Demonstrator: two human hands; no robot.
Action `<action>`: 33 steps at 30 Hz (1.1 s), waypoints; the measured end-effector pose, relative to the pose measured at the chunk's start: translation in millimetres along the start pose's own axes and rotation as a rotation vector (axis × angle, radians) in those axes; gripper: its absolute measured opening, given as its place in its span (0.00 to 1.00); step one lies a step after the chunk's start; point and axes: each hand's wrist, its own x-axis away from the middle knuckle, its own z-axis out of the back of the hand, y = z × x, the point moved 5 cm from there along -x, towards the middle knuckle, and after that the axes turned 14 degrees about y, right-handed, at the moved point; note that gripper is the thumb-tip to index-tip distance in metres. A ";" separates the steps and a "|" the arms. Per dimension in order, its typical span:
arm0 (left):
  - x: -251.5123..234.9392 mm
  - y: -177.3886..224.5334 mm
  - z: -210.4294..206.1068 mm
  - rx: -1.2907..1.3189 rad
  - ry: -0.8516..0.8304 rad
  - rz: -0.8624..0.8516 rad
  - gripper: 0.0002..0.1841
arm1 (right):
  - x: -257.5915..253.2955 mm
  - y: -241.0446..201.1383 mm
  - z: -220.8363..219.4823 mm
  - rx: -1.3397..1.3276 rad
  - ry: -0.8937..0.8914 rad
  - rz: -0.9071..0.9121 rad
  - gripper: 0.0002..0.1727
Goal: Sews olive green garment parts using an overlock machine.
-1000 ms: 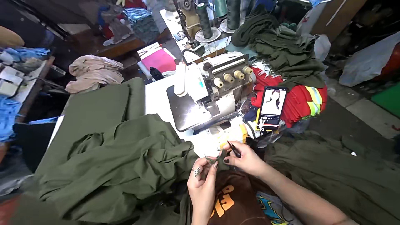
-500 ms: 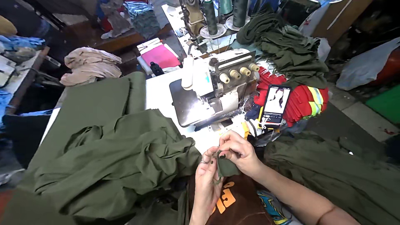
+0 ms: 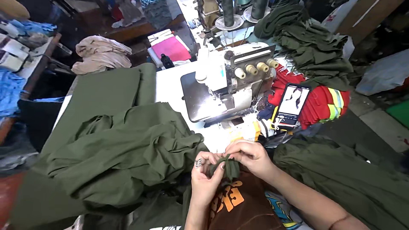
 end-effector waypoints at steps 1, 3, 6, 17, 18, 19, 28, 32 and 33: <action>-0.8 2.1 1.7 -0.010 -0.002 -0.009 0.15 | -0.1 1.0 -0.2 -0.090 -0.004 -0.081 0.07; -1.3 3.0 5.0 -0.012 -0.023 -0.035 0.22 | -1.6 2.2 0.6 -0.200 -0.022 -0.183 0.07; 0.5 0.2 10.2 -0.159 -0.136 -0.172 0.28 | -4.0 5.6 7.8 -0.279 -0.026 -0.274 0.08; -3.0 9.1 16.8 -0.930 -0.187 -0.728 0.08 | -1.6 19.9 27.7 -0.162 -0.174 -0.312 0.08; -7.6 11.8 19.4 -0.848 -0.190 -0.685 0.10 | -0.6 21.2 29.2 -0.151 -0.188 -0.306 0.09; -11.3 13.7 21.1 -0.768 -0.195 -0.644 0.12 | 0.6 22.3 30.4 -0.138 -0.198 -0.306 0.09; -10.0 4.4 15.6 -0.907 -0.309 -0.622 0.07 | 3.0 29.3 40.5 -0.109 -0.168 -0.368 0.14; -18.9 9.1 28.1 -0.654 -0.173 -0.511 0.13 | 8.3 28.0 36.9 0.008 -0.318 -0.244 0.18; -21.2 8.3 29.7 -0.587 -0.152 -0.486 0.13 | 9.7 26.3 34.8 0.069 -0.363 -0.221 0.21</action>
